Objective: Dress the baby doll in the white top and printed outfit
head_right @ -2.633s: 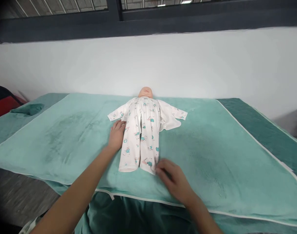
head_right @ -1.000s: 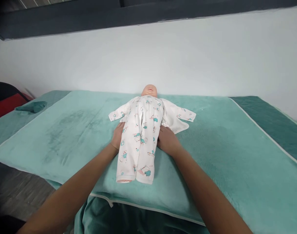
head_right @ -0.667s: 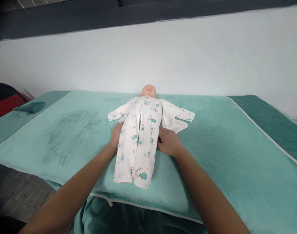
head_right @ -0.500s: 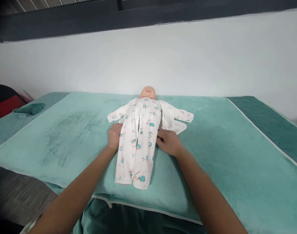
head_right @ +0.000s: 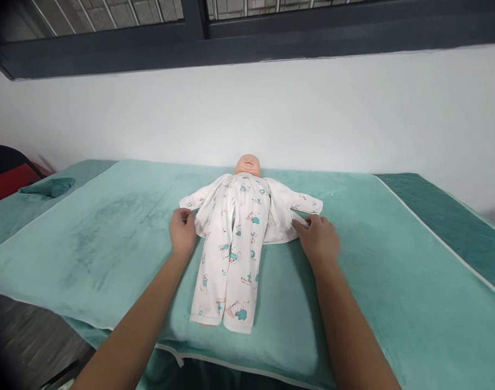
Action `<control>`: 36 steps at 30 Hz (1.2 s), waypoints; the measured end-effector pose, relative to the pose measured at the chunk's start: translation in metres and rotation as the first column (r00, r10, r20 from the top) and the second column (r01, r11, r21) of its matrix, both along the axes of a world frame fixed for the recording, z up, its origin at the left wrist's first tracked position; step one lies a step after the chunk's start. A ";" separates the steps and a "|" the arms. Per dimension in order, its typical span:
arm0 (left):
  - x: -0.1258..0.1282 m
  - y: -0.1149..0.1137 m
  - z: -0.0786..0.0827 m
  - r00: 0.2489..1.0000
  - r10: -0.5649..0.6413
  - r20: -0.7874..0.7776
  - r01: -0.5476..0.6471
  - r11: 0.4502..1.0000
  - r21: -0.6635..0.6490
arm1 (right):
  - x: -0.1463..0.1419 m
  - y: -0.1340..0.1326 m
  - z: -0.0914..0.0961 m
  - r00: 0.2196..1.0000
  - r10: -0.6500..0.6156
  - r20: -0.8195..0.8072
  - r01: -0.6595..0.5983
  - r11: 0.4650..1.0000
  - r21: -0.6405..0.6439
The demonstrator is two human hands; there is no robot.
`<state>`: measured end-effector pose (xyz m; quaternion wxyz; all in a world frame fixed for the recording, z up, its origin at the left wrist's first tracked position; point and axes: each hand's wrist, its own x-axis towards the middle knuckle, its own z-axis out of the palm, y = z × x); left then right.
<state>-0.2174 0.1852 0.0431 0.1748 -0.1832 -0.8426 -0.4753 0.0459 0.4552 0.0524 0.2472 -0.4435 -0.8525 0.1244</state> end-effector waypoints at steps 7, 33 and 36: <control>0.005 0.006 0.008 1.000 0.008 -0.015 -0.010 0.983 -0.186 | -0.014 -0.013 0.021 0.881 -0.022 -0.472 -0.203 0.884 -0.421; 0.010 0.010 0.013 0.995 -0.086 0.050 0.097 0.954 -0.284 | -0.011 -0.066 0.017 0.751 0.499 -0.432 -0.566 0.823 -0.034; 0.010 0.008 0.013 0.995 -0.087 0.049 0.097 0.962 -0.255 | -0.014 -0.067 0.012 0.755 0.509 -0.412 -0.601 0.789 -0.126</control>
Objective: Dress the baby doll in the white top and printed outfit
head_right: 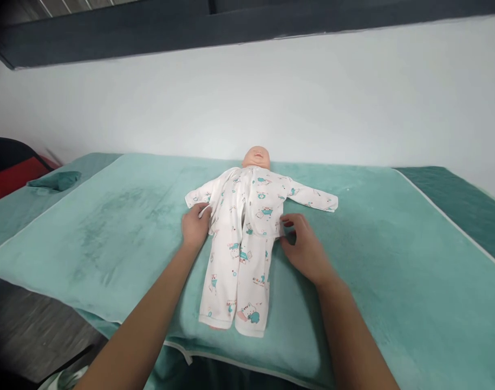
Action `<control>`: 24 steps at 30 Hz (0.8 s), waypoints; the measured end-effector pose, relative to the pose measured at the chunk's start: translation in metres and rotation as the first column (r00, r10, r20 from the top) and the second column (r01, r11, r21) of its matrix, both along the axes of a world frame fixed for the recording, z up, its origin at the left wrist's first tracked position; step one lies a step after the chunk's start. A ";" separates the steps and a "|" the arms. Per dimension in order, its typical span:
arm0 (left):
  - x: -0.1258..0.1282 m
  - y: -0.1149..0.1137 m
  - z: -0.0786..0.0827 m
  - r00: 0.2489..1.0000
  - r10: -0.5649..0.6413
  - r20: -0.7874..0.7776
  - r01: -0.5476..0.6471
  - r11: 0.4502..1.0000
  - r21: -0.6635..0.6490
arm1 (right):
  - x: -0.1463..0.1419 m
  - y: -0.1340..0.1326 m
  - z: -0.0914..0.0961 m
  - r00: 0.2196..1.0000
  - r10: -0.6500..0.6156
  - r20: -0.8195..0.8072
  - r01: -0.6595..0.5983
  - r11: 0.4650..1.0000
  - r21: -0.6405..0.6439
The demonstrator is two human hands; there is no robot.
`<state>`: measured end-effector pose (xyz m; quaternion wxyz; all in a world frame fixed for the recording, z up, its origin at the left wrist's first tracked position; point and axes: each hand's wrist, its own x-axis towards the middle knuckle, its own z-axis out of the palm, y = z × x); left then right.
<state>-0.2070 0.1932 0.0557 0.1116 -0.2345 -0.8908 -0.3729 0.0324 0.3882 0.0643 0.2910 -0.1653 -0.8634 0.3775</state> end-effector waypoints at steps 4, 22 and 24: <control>-0.003 -0.003 -0.005 0.999 -0.022 0.040 0.018 0.995 0.100 | -0.005 -0.008 0.000 0.999 -0.031 0.029 0.032 0.999 -0.029; 0.085 0.013 0.077 0.534 -0.830 -0.160 0.828 0.552 -0.100 | -0.048 0.028 0.078 0.996 -0.066 0.067 0.070 0.996 -0.050; 0.073 0.019 0.077 0.582 -0.812 -0.037 0.813 0.580 0.058 | -0.090 0.032 0.088 0.983 -0.183 0.012 0.182 0.981 0.075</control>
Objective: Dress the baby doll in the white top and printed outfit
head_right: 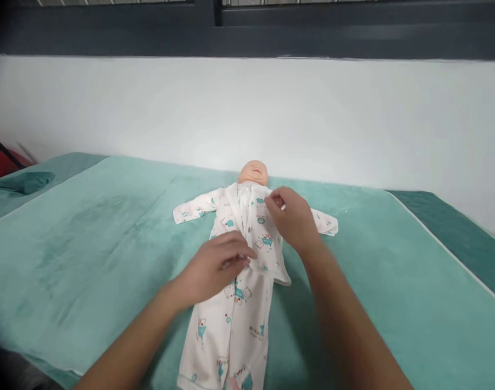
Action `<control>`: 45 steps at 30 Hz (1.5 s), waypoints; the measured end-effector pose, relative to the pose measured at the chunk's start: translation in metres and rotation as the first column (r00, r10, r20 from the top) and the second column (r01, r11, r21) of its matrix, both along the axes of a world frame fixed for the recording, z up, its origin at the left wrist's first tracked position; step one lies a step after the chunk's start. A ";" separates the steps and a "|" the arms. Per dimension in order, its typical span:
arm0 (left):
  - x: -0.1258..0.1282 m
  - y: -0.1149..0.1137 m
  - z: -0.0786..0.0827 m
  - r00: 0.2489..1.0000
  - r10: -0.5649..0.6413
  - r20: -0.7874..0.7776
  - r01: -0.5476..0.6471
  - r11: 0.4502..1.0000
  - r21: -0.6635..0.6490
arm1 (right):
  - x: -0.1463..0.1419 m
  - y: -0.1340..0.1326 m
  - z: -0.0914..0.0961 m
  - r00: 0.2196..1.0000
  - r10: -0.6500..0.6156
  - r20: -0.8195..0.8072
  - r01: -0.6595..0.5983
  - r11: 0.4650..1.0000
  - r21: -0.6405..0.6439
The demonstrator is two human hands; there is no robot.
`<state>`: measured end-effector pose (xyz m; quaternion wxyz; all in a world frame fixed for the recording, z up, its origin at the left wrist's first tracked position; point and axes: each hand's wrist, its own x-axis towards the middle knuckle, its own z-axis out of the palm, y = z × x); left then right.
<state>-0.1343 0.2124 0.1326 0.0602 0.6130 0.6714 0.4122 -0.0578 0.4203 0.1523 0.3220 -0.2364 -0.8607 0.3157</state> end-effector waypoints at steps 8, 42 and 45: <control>-0.079 0.066 0.007 0.690 0.553 0.466 -0.601 0.797 -0.057 | -0.087 0.007 0.006 0.915 -0.183 0.360 0.129 0.977 0.169; -0.096 0.130 0.014 0.699 0.263 0.665 -0.379 0.925 0.034 | -0.089 0.016 -0.015 0.956 -0.127 -0.264 0.003 0.906 -0.423; -0.096 0.131 0.014 0.673 0.237 0.700 -0.352 0.936 0.022 | -0.089 0.015 -0.014 0.965 -0.108 -0.238 0.001 0.913 -0.408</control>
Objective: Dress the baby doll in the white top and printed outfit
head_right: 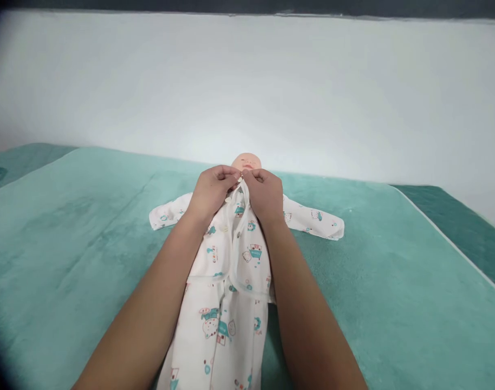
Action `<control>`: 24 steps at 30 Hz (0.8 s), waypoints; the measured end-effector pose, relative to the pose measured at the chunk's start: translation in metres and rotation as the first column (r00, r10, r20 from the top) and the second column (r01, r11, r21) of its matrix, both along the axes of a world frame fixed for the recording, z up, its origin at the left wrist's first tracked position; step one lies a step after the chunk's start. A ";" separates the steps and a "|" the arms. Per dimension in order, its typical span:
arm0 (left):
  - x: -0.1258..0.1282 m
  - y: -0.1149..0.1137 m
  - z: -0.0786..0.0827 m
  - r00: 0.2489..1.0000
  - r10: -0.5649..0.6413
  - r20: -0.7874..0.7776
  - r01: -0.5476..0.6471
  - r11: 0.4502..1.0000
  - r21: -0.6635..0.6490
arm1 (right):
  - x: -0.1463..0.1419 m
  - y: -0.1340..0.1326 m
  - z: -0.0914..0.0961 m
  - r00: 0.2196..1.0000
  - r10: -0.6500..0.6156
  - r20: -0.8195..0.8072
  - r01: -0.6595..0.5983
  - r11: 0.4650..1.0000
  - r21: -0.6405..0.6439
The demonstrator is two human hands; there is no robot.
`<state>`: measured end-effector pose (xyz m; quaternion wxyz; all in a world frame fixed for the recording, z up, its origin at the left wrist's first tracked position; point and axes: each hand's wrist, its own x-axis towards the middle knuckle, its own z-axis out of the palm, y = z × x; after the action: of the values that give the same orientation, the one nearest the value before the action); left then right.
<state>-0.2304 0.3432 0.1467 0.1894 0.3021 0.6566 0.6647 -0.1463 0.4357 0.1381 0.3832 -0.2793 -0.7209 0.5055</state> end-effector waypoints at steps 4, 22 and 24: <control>0.000 0.000 0.000 1.000 -0.003 -0.023 0.002 0.999 -0.034 | 0.003 0.002 0.000 0.999 0.050 -0.007 -0.050 0.999 0.022; 0.003 -0.015 0.010 0.981 -0.073 0.182 0.087 0.994 -0.071 | 0.017 0.008 -0.005 0.922 0.383 -0.058 -0.386 0.921 -0.051; 0.004 -0.016 0.011 0.982 -0.059 0.182 0.075 0.994 -0.081 | 0.018 0.007 -0.006 0.922 0.383 -0.058 -0.386 0.921 -0.047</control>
<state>-0.2261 0.3277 0.1574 0.2828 0.2546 0.6548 0.6530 -0.1281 0.4431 0.1322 0.2854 -0.1311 -0.7374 0.5980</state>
